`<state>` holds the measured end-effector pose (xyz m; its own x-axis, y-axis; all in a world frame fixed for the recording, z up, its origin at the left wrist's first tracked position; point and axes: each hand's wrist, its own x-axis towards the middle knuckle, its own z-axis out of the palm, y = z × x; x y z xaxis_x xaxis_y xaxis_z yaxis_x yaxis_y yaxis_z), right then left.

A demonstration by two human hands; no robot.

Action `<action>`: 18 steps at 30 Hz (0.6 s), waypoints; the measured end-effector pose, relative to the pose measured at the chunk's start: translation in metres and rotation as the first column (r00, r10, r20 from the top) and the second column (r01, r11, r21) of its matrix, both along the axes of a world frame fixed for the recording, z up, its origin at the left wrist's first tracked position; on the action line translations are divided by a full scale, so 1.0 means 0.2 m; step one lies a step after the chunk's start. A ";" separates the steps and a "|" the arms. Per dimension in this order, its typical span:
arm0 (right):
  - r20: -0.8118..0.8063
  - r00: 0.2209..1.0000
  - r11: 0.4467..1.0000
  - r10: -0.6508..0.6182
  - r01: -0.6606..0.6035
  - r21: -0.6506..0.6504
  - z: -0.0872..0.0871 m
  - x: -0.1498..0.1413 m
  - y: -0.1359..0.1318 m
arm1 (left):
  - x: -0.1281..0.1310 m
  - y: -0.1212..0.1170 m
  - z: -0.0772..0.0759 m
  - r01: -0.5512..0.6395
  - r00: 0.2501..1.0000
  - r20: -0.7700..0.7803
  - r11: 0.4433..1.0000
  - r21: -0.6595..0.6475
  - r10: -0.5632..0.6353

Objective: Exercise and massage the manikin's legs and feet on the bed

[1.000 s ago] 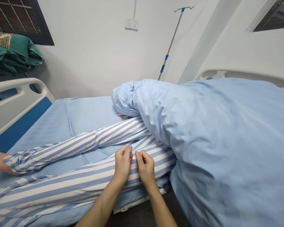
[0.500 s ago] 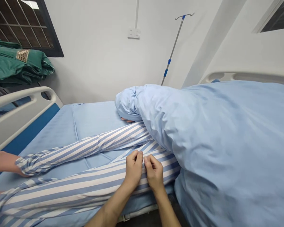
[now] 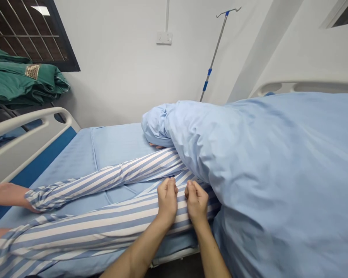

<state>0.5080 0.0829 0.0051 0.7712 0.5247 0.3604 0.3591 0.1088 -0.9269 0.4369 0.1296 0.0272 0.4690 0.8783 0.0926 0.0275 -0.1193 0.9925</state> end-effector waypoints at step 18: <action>0.356 0.924 0.928 -0.138 0.246 -0.279 0.03 0.19 -0.05 | -0.19 0.09 -0.03 0.226 0.964 -0.176 0.962 0.155 -0.198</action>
